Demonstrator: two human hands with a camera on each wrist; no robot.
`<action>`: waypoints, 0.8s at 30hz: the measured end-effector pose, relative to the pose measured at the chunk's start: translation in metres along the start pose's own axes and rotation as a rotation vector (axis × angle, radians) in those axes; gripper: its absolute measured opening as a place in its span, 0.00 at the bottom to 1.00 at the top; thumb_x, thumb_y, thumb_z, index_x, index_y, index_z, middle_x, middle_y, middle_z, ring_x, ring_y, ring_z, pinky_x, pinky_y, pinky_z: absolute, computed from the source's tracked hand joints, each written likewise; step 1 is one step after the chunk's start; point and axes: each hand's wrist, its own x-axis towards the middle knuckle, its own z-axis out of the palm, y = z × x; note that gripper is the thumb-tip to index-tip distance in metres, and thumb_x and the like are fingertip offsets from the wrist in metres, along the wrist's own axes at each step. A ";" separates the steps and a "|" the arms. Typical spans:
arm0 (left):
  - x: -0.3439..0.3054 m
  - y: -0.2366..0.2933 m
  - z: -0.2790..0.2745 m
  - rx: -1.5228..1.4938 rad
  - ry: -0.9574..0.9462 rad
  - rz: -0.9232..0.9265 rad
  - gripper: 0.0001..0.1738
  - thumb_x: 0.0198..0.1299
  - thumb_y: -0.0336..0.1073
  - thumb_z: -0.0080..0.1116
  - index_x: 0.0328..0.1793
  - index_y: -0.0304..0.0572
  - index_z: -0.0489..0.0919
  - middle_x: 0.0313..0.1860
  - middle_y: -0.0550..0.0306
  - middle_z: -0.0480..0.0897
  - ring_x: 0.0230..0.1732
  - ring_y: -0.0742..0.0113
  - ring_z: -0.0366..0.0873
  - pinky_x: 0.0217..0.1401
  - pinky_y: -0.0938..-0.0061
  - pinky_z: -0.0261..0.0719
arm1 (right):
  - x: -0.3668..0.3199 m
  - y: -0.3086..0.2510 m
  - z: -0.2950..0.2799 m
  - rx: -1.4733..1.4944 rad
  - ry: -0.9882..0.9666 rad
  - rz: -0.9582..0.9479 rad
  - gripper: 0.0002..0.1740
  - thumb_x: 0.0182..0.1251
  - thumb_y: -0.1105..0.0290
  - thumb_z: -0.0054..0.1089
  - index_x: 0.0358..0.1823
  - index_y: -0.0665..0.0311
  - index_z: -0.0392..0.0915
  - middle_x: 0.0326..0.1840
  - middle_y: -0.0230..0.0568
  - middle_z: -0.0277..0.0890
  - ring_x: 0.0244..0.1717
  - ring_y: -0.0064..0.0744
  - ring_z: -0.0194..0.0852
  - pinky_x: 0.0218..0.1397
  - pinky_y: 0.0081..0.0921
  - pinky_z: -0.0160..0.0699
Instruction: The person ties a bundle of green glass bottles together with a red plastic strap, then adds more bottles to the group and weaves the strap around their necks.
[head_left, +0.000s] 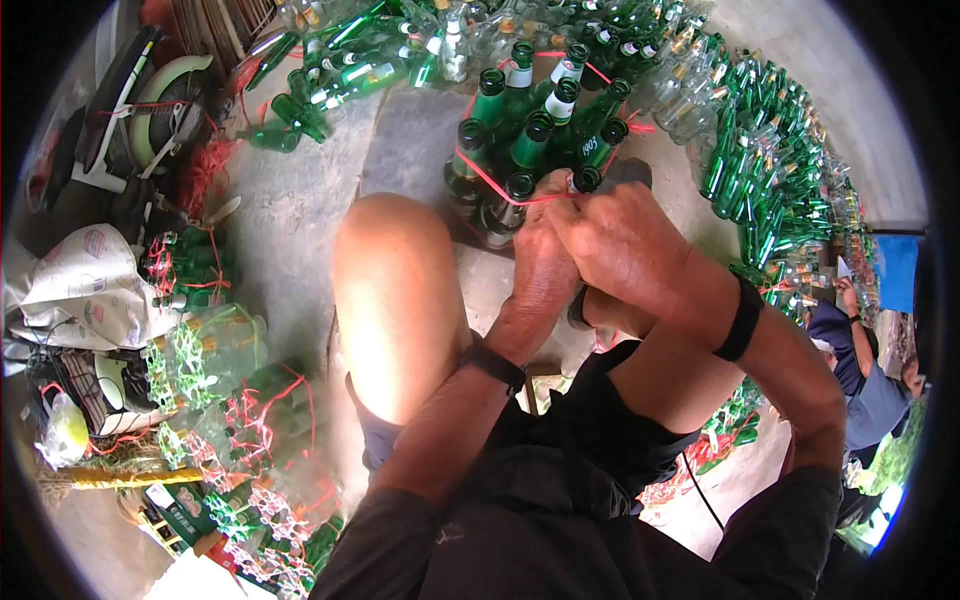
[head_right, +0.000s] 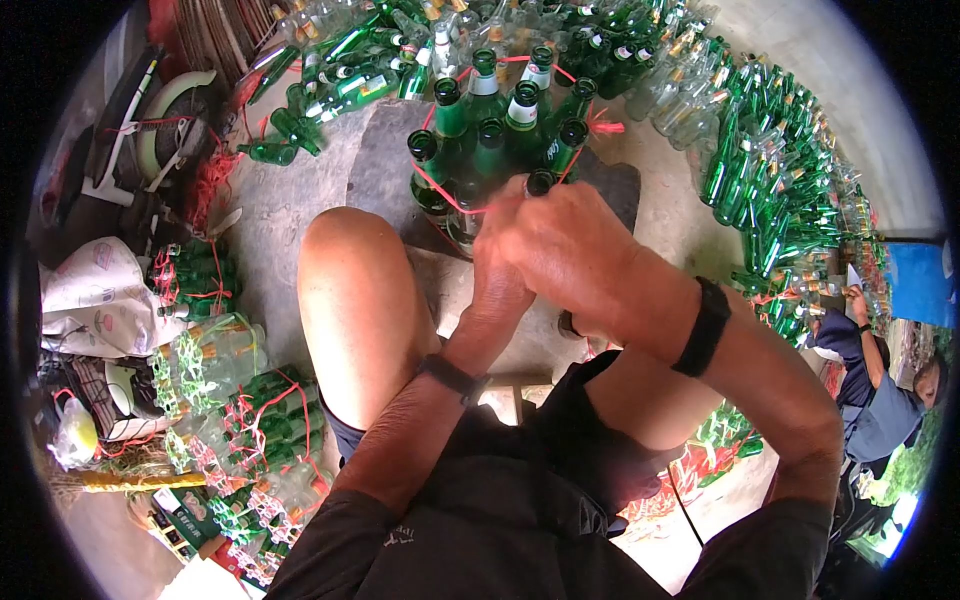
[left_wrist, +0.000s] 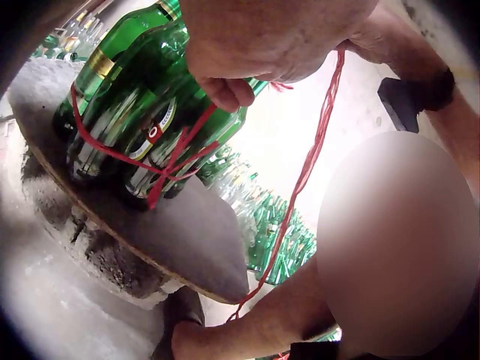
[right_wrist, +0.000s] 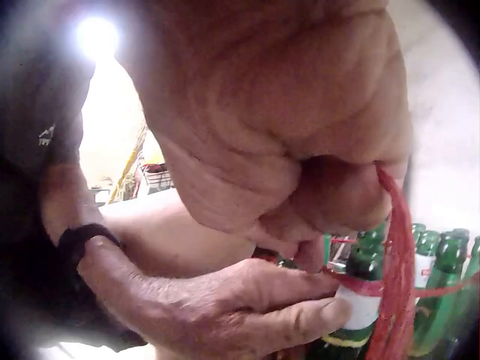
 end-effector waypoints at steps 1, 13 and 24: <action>0.000 0.001 0.000 -0.029 0.016 -0.032 0.24 0.58 0.28 0.63 0.62 0.28 0.79 0.63 0.36 0.80 0.61 0.37 0.80 0.59 0.55 0.82 | 0.004 0.003 -0.002 0.023 0.029 -0.022 0.12 0.49 0.74 0.63 0.36 0.68 0.75 0.19 0.46 0.78 0.23 0.47 0.82 0.26 0.41 0.78; -0.002 -0.004 0.008 -0.113 0.091 -0.126 0.11 0.73 0.34 0.57 0.52 0.32 0.78 0.45 0.32 0.80 0.47 0.28 0.77 0.49 0.50 0.77 | 0.051 0.046 -0.017 0.032 -0.230 -0.100 0.04 0.54 0.74 0.61 0.25 0.66 0.78 0.22 0.53 0.79 0.30 0.58 0.83 0.34 0.48 0.81; 0.001 0.003 0.005 -0.135 0.071 -0.186 0.14 0.72 0.30 0.58 0.60 0.31 0.77 0.49 0.31 0.81 0.49 0.30 0.79 0.50 0.50 0.78 | 0.056 0.085 0.001 0.473 -0.193 0.048 0.07 0.53 0.73 0.64 0.21 0.69 0.80 0.22 0.55 0.75 0.30 0.58 0.79 0.35 0.48 0.77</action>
